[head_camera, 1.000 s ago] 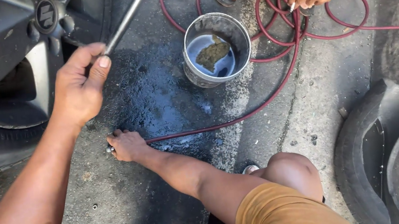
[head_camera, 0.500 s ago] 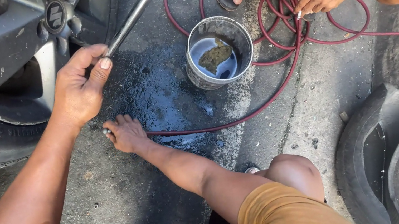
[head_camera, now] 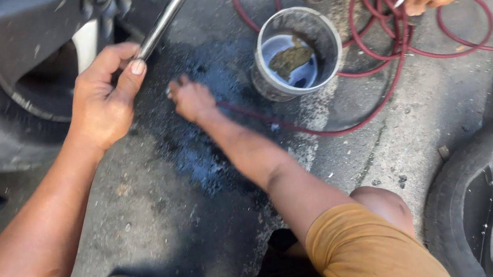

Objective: Checking a tire valve for leaks using soapy water and adjusting the pressure with an air hose tool.

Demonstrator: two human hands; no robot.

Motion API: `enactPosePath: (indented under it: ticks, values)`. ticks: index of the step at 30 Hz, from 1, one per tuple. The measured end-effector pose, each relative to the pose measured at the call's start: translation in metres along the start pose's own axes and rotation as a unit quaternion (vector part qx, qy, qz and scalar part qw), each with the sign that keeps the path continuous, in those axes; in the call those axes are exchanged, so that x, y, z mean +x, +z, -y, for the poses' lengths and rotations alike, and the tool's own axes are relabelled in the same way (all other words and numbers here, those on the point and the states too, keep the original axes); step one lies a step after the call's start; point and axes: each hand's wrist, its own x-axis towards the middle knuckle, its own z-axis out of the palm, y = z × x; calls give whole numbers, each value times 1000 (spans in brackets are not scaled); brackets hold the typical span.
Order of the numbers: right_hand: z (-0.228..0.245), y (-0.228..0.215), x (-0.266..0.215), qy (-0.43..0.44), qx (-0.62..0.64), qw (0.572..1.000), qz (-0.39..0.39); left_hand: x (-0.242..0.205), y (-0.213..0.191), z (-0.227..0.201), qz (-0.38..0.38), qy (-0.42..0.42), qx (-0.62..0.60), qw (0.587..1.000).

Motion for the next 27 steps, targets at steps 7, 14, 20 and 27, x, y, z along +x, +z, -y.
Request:
enactPosePath:
  ticks: [7, 14, 20, 27]
  values:
    - [-2, 4, 65, 9, 523, 850, -63, -36, -44, -32, -33, -24, 90, 995]
    - [41, 25, 71, 122, 814, 568, -10, -57, -76, -46, -31, -54, 135, 989]
    - [53, 33, 73, 110, 858, 501, 35, -57, -78, -48, -21, -16, 158, 987]
    - [62, 33, 70, 106, 868, 485, 22, -55, -75, -51, -13, -32, 156, 987]
